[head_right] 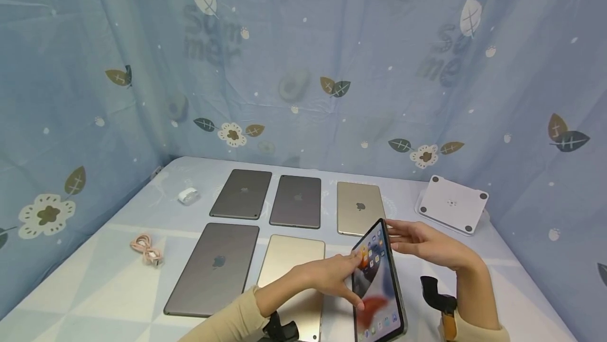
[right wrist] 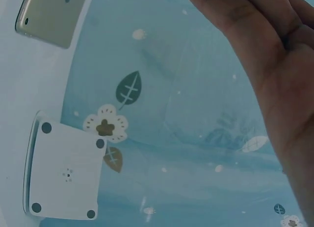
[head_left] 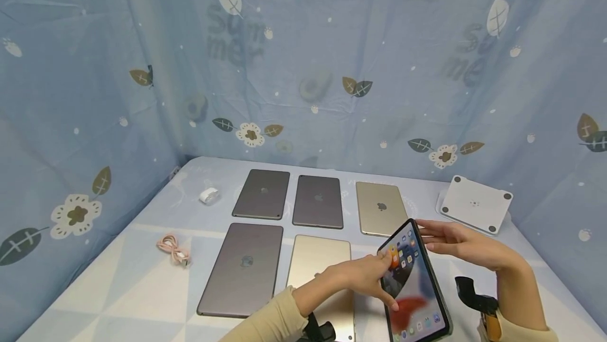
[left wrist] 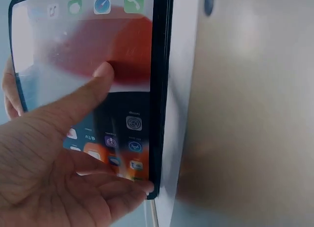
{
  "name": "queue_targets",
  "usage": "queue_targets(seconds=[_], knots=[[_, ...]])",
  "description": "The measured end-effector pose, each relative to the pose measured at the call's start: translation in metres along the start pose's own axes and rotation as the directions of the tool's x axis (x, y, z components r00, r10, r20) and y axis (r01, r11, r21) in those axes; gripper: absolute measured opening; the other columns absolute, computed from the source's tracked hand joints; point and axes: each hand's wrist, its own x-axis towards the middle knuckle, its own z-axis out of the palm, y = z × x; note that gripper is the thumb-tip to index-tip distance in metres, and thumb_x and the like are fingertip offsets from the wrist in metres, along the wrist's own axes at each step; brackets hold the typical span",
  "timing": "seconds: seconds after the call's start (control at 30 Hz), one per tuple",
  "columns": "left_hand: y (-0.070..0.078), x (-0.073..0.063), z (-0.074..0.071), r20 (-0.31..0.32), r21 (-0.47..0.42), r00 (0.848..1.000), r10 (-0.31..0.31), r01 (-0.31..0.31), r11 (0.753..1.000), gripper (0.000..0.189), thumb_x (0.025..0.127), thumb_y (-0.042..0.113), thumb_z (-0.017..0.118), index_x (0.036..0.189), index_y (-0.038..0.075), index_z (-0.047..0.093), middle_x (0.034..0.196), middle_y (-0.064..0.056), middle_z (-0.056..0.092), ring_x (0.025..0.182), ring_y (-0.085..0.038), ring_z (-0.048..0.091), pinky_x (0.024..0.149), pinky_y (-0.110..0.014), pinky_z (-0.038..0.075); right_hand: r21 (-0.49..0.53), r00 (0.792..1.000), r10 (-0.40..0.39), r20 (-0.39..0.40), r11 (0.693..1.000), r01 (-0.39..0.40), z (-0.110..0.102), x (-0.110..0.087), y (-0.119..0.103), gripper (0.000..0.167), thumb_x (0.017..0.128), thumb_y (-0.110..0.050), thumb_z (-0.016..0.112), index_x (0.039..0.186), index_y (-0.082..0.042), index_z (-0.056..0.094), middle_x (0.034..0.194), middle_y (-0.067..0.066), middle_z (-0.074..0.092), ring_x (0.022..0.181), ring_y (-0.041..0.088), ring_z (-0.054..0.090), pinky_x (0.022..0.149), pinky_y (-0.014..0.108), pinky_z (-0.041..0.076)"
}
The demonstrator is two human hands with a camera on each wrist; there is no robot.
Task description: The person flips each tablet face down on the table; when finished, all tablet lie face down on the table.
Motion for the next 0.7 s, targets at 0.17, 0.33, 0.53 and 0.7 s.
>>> queue_targets(seconds=[0.17,0.33,0.53,0.7], knots=[[-0.003,-0.001,-0.005,0.015,-0.088,0.998,0.053,-0.052,0.995,0.085,0.079,0.042,0.078,0.141,0.001,0.038,0.131,-0.001,0.059,0.114,-0.003,0.055,0.09,-0.011,0.044,0.001,1.0,-0.006,0.006,1.0,0.006,0.004,0.004,-0.005,0.061,0.101,-0.009,0.046,0.143,0.022,0.015,0.143,0.047,0.022,0.118,-0.013,0.048,0.092,0.012,0.044],[-0.006,-0.003,-0.013,0.021,-0.155,0.998,0.066,-0.062,0.986,0.064,0.082,0.042,0.075,0.131,0.012,0.048,0.128,0.003,0.062,0.117,-0.004,0.056,0.087,-0.013,0.045,-0.048,1.0,-0.009,0.001,0.999,0.009,0.008,0.014,-0.005,0.063,0.098,-0.01,0.052,0.143,0.02,0.02,0.143,0.044,0.028,0.117,-0.015,0.048,0.092,0.011,0.044],[-0.009,-0.008,-0.024,-0.011,-0.248,0.995,0.102,-0.101,0.963,0.061,0.085,0.042,0.071,0.136,0.018,0.049,0.138,0.006,0.055,0.127,-0.004,0.05,0.096,-0.015,0.043,-0.064,1.0,-0.027,0.009,0.998,0.028,0.014,0.023,-0.002,0.065,0.096,-0.011,0.056,0.143,0.019,0.023,0.143,0.043,0.03,0.122,-0.009,0.048,0.093,0.011,0.042],[-0.013,-0.013,-0.035,-0.035,-0.325,0.99,0.138,-0.142,0.935,0.071,0.086,0.038,0.071,0.145,0.011,0.041,0.147,0.005,0.047,0.133,-0.006,0.045,0.104,-0.015,0.037,-0.125,0.999,-0.019,0.041,0.992,0.024,0.022,0.031,-0.002,0.062,0.098,-0.016,0.054,0.145,0.013,0.026,0.146,0.035,0.035,0.135,0.027,0.044,0.096,0.013,0.041]])
